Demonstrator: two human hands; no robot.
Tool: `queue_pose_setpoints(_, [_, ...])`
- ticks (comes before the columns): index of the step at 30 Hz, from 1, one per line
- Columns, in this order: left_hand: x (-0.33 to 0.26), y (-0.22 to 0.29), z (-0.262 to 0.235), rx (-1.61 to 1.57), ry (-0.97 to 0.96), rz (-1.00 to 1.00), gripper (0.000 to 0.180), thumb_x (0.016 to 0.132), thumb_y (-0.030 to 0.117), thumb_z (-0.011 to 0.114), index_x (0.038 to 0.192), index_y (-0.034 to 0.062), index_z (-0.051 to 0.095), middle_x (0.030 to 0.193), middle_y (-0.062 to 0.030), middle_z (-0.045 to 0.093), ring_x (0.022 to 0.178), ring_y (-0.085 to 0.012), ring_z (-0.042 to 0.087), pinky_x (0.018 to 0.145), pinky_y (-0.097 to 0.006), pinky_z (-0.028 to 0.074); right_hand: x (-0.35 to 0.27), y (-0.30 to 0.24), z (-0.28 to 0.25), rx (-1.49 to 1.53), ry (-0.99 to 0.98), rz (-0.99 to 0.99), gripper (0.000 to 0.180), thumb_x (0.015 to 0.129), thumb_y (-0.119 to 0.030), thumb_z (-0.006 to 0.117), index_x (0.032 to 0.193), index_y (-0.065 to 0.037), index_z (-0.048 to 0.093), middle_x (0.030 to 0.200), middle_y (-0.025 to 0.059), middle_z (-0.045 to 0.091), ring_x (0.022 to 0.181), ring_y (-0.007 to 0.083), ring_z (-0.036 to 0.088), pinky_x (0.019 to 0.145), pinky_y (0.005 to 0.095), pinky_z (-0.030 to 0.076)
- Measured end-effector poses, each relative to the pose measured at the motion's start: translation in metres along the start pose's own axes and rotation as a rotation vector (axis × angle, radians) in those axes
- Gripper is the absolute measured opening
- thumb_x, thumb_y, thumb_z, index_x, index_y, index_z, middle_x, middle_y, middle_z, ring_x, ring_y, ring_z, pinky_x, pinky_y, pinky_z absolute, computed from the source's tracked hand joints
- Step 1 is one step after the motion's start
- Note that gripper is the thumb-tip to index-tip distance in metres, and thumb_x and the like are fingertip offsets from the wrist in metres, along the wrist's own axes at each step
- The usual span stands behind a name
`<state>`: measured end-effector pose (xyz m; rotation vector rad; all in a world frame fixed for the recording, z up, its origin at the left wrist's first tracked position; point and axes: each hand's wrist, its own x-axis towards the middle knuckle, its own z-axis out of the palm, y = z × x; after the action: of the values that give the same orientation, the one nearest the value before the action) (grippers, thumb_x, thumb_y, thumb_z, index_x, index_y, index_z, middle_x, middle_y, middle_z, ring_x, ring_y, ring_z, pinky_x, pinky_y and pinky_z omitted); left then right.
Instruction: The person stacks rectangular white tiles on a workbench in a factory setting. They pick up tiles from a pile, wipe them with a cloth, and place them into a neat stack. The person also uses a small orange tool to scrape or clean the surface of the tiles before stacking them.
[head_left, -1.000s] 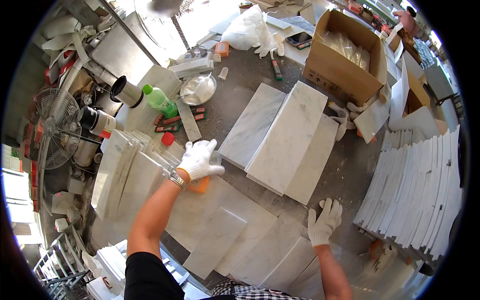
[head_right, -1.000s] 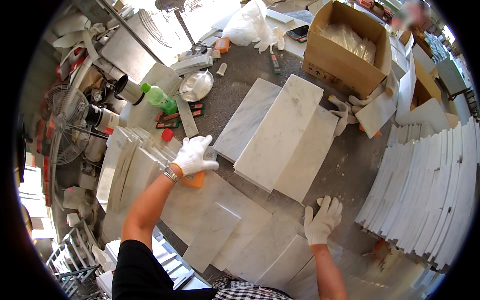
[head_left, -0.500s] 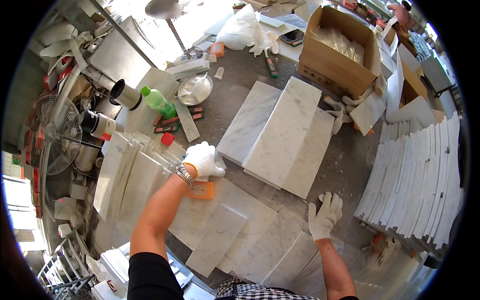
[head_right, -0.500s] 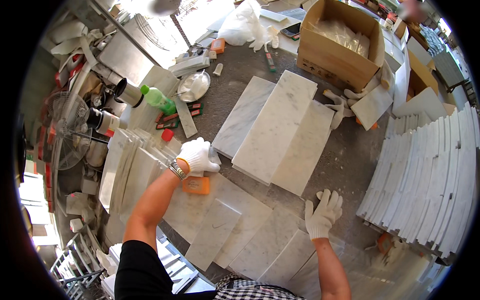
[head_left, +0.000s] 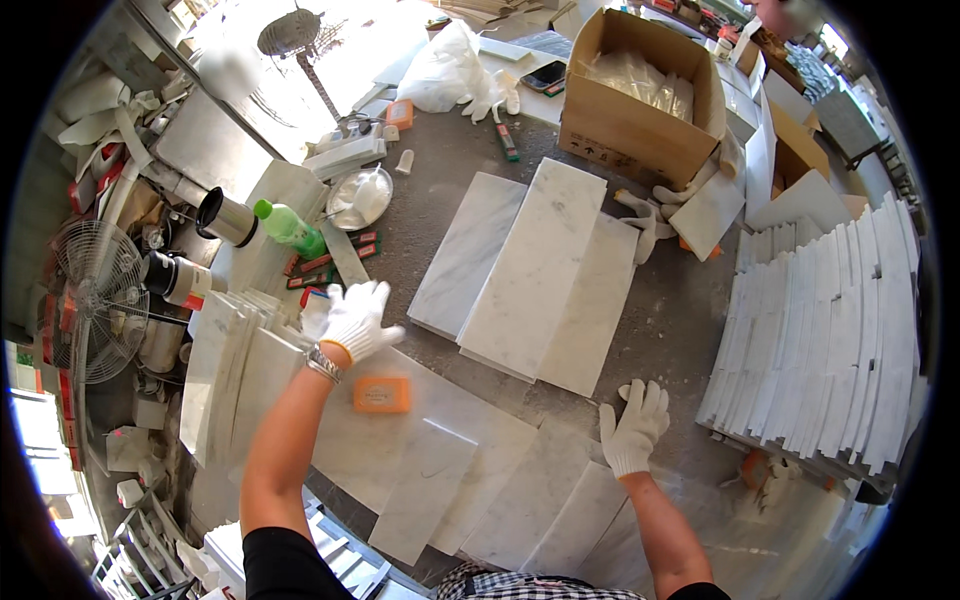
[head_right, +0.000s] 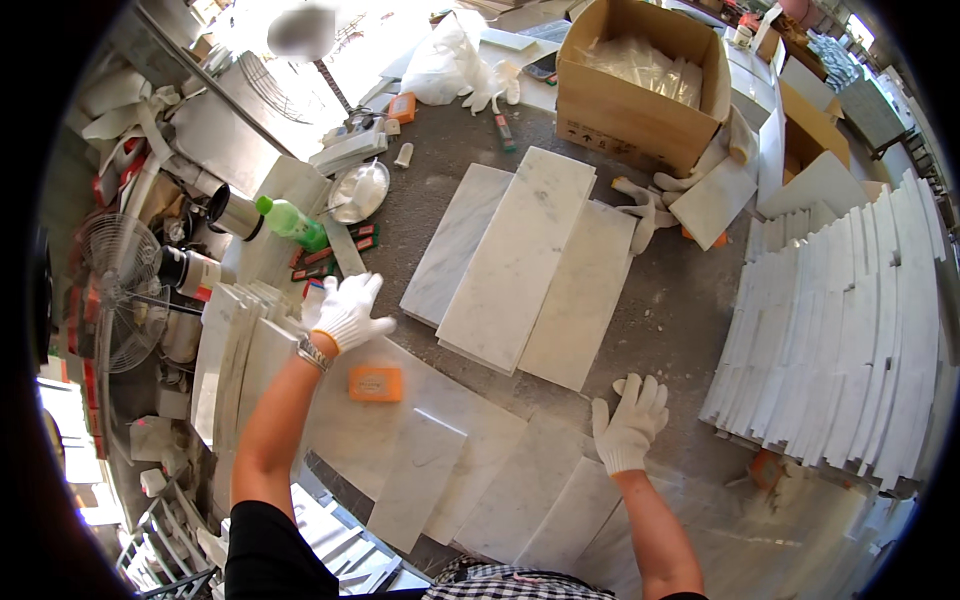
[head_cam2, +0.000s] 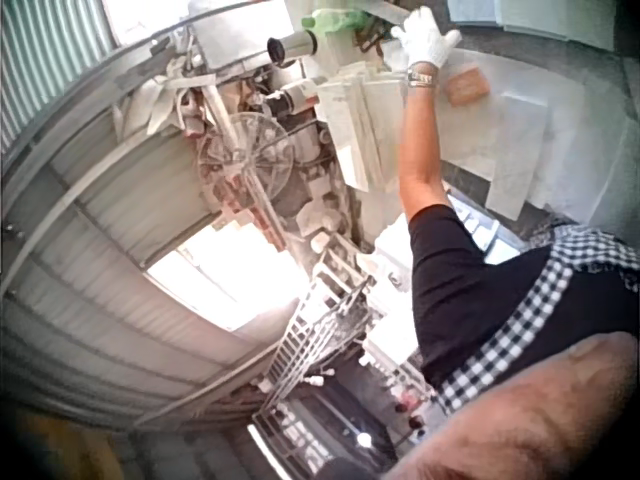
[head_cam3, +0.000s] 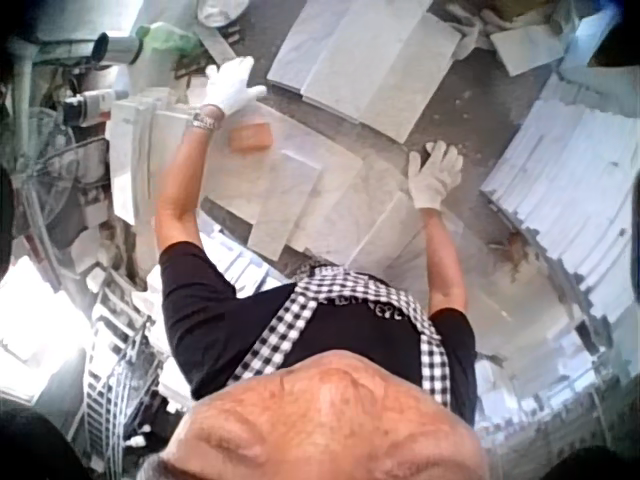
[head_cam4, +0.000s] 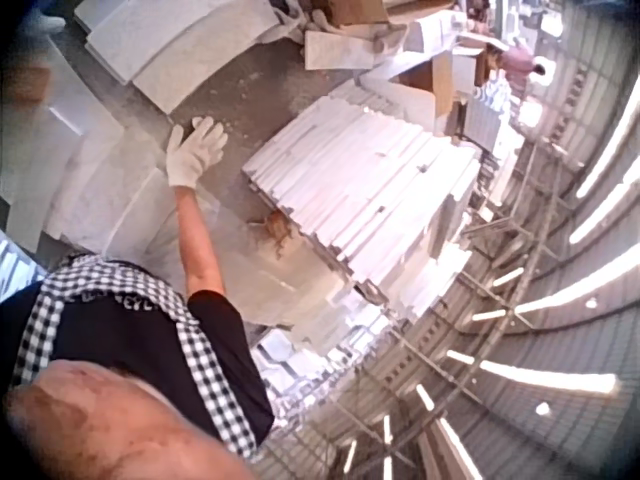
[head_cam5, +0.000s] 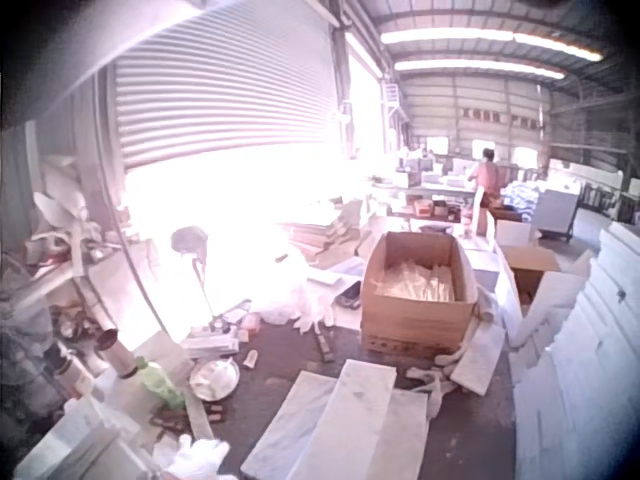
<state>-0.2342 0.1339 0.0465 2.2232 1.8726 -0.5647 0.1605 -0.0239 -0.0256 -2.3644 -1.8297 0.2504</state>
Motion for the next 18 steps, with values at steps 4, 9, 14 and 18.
queue_pose_setpoints(4, [0.014, 0.048, 0.000, -0.720, 0.052, -0.121, 0.079, 0.098, 0.057, 0.066, 0.148, -0.0034, 0.053, 0.149, -0.0270, 0.057, 0.138, -0.0425, 0.054, 0.116, -0.044, 0.043, 0.002, 0.001, -0.001, -0.030, 0.104, -0.049, 0.052, 0.080, -0.036, 0.080, 0.120, -0.014, 0.055, 0.126, 0.0138, 0.046, 0.127, 0.0400, 0.042, 0.095, 0.0575, 0.038])
queue_pose_setpoints(9, [0.017, 0.071, -0.018, -1.016, 0.051, -0.268, 0.061, 0.101, 0.042, 0.064, 0.139, -0.0051, 0.062, 0.139, -0.0234, 0.067, 0.135, -0.0333, 0.061, 0.114, -0.041, 0.045, 0.003, 0.009, 0.000, -0.025, 0.055, -0.022, 0.052, 0.080, -0.038, 0.079, 0.121, -0.014, 0.056, 0.127, 0.0142, 0.047, 0.126, 0.0392, 0.042, 0.095, 0.0559, 0.037])
queue_pose_setpoints(14, [-0.002, 0.090, -0.009, -1.178, 0.252, -0.265, 0.065, 0.106, 0.034, 0.060, 0.150, -0.0117, 0.047, 0.155, -0.0265, 0.053, 0.146, -0.0327, 0.049, 0.121, -0.038, 0.036, 0.002, 0.011, -0.006, -0.016, 0.020, 0.028, 0.052, 0.081, -0.039, 0.080, 0.120, -0.014, 0.056, 0.128, 0.0143, 0.047, 0.126, 0.0400, 0.042, 0.095, 0.0538, 0.037])
queue_pose_setpoints(18, [-0.054, 0.143, 0.023, -1.683, 0.530, -0.592, 0.046, 0.112, 0.017, 0.048, 0.150, -0.0086, 0.049, 0.153, -0.0165, 0.053, 0.141, -0.0248, 0.050, 0.119, -0.037, 0.039, 0.001, 0.017, -0.010, 0.076, 0.047, 0.016, 0.050, 0.080, -0.036, 0.080, 0.118, -0.014, 0.056, 0.125, 0.0124, 0.046, 0.122, 0.0383, 0.042, 0.093, 0.0545, 0.036])
